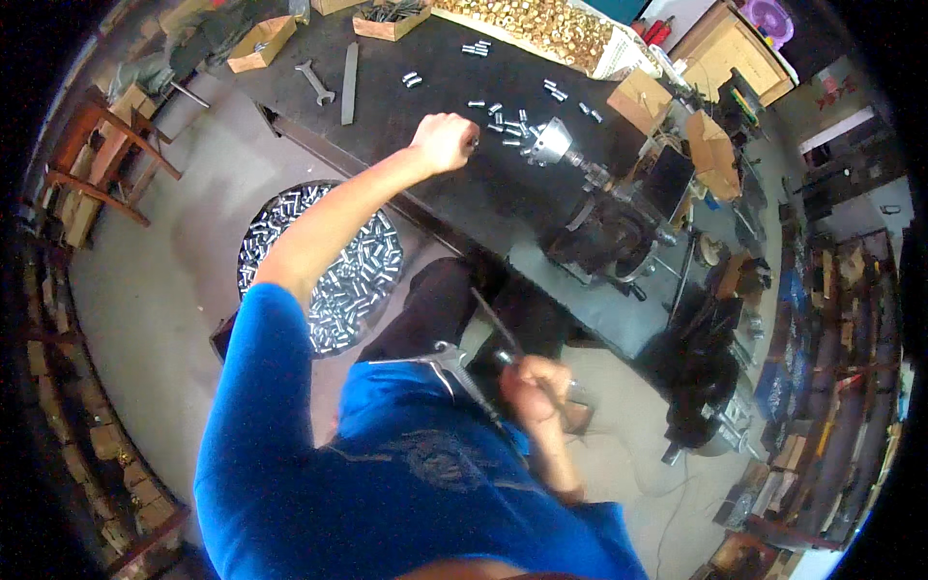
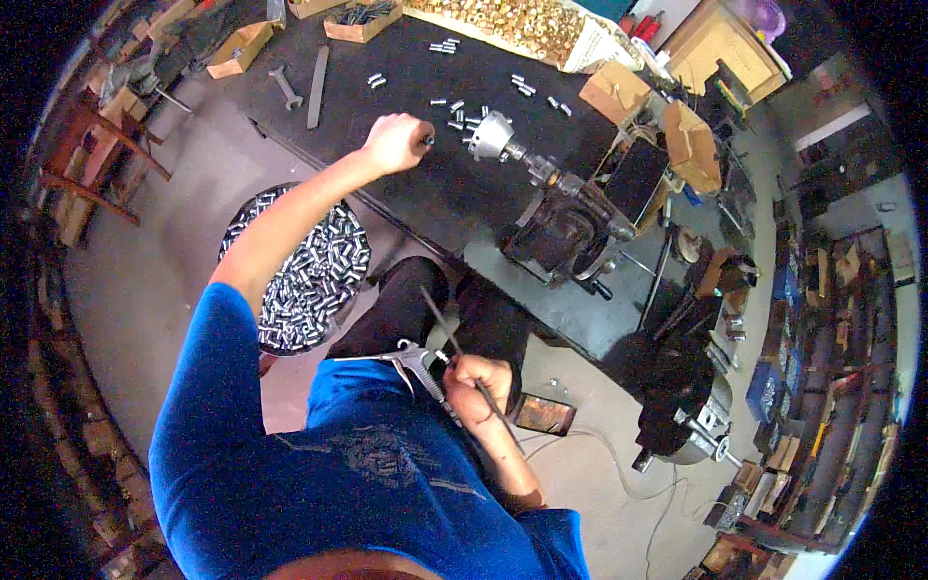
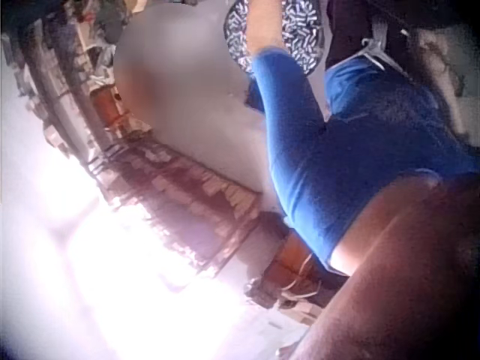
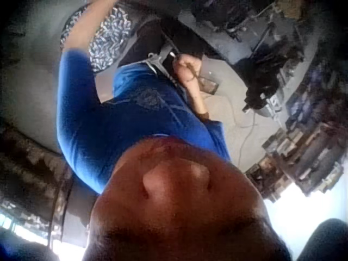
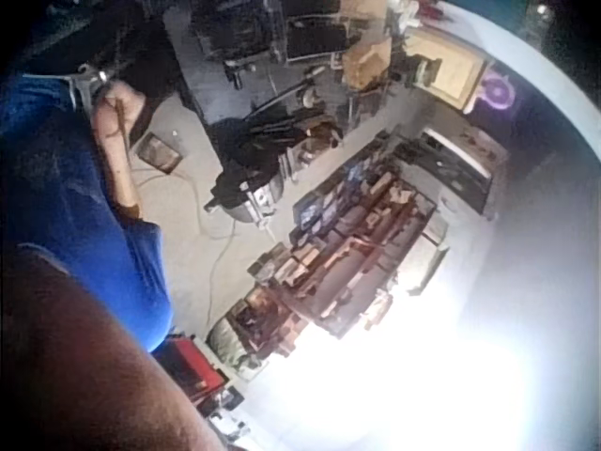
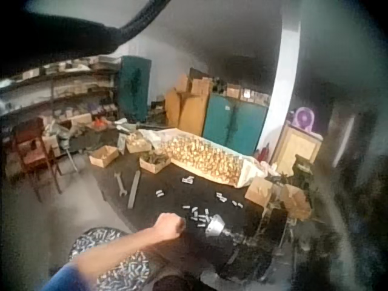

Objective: The person repeatedly picks small cylindrical metal fasteners from a large bin and measures them using a vernier caliper. After each measurement, the fastener is placed on the workbench surface. The person continues this repetitive cycle of picking, measuring, and placing throughout the clip.

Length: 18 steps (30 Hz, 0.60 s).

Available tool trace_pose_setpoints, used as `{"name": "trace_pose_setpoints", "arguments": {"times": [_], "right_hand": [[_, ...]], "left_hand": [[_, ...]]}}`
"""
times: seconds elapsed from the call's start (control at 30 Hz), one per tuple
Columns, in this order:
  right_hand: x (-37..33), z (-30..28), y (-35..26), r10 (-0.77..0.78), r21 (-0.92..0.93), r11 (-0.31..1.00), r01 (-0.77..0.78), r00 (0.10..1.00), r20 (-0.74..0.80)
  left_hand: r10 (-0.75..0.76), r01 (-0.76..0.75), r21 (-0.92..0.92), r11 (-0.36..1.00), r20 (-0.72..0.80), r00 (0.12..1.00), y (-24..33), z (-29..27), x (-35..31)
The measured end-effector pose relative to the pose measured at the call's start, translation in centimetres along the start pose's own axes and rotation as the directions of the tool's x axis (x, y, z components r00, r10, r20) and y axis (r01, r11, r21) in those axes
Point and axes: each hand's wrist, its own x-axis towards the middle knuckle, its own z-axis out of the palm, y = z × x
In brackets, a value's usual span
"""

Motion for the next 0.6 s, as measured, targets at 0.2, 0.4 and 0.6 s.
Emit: {"name": "trace_pose_setpoints", "arguments": {"times": [0.2, 0.4, 0.6], "right_hand": [[-0.9, 0.0, -0.5, 0.136, 0.160, 0.977, -0.144, 0.989, 0.061], [-0.8, 0.4, 0.3, 0.131, 0.206, 0.971, -0.123, 0.991, -0.025], [-1.6, 1.3, 2.3, 0.075, 0.131, 0.989, -0.071, 0.997, -0.029]], "left_hand": [[-0.157, 0.148, -0.165, 0.975, -0.038, 0.987, -1.4, 1.8, 4.2], [-0.107, 0.107, -0.532, 0.840, 0.031, 0.994, -4.1, 1.7, 1.1], [-0.089, 0.106, -0.506, 0.856, 0.058, 0.994, -5.4, -2.1, -12.7]]}}
